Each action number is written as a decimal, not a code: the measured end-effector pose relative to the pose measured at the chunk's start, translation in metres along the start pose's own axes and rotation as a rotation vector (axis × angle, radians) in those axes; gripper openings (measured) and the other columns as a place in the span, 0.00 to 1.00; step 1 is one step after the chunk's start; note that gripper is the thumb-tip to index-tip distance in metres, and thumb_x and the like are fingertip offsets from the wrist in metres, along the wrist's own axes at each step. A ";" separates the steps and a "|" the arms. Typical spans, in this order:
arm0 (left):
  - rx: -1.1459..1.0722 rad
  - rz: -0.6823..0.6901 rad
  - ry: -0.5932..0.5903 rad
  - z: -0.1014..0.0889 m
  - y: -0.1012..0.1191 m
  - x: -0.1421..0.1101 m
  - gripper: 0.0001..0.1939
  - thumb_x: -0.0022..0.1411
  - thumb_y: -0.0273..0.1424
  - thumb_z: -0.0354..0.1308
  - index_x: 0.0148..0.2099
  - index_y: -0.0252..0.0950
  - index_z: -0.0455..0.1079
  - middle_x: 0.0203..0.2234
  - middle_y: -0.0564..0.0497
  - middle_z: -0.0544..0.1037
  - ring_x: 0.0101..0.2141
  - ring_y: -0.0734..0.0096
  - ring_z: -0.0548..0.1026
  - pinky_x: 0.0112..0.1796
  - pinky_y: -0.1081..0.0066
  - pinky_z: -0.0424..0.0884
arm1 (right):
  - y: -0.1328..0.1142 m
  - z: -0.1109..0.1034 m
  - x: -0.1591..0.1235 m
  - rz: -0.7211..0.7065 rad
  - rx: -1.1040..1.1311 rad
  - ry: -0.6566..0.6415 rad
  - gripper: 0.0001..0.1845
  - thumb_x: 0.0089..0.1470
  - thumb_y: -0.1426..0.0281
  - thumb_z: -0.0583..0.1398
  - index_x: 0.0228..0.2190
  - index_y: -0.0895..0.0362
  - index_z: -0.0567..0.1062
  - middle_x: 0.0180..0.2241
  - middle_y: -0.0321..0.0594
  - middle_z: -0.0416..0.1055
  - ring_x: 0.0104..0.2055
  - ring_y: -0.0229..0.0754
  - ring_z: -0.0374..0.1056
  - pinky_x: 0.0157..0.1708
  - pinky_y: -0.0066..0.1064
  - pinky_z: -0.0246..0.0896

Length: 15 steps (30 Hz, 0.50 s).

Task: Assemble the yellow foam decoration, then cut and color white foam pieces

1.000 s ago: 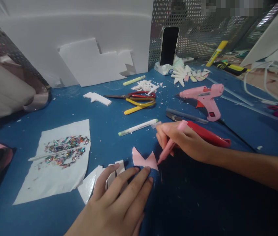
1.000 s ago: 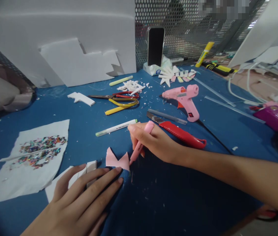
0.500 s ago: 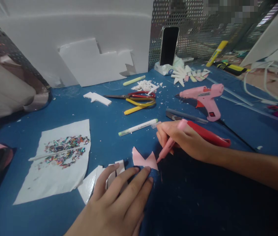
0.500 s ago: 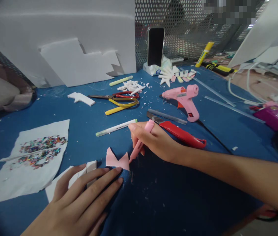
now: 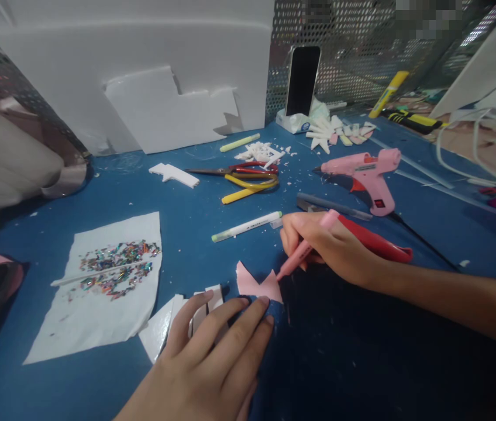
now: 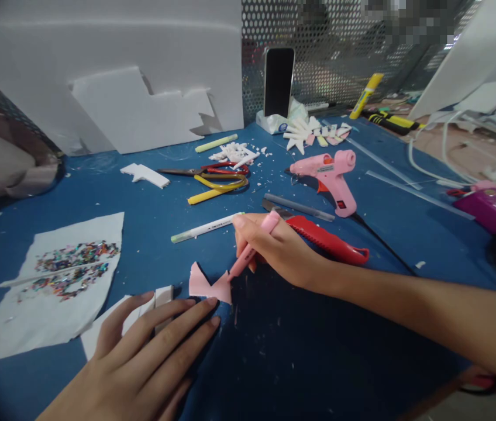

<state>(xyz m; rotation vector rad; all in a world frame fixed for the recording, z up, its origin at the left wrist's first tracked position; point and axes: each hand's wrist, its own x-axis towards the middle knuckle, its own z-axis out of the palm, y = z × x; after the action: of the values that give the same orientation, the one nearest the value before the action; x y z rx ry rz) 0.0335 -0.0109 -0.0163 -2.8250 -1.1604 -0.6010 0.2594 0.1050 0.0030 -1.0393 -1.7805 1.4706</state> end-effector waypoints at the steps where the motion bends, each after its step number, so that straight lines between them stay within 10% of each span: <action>1: 0.000 -0.001 -0.002 0.000 0.000 0.000 0.19 0.65 0.35 0.57 0.57 0.39 0.70 0.55 0.55 0.74 0.53 0.66 0.69 0.65 0.59 0.38 | 0.000 0.000 0.000 -0.004 0.004 0.004 0.27 0.64 0.54 0.51 0.21 0.59 0.67 0.19 0.35 0.67 0.20 0.31 0.62 0.18 0.23 0.53; 15: 0.018 0.014 0.007 0.000 -0.001 0.001 0.19 0.65 0.35 0.57 0.57 0.39 0.70 0.55 0.54 0.74 0.52 0.66 0.69 0.64 0.58 0.39 | 0.000 0.001 0.000 -0.003 0.003 0.019 0.28 0.64 0.52 0.51 0.20 0.59 0.67 0.19 0.35 0.67 0.20 0.30 0.60 0.17 0.22 0.50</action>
<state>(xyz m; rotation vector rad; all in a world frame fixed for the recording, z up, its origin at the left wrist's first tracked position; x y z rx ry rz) 0.0335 -0.0094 -0.0165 -2.8111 -1.1385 -0.5952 0.2582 0.1046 0.0030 -1.0453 -1.7654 1.4568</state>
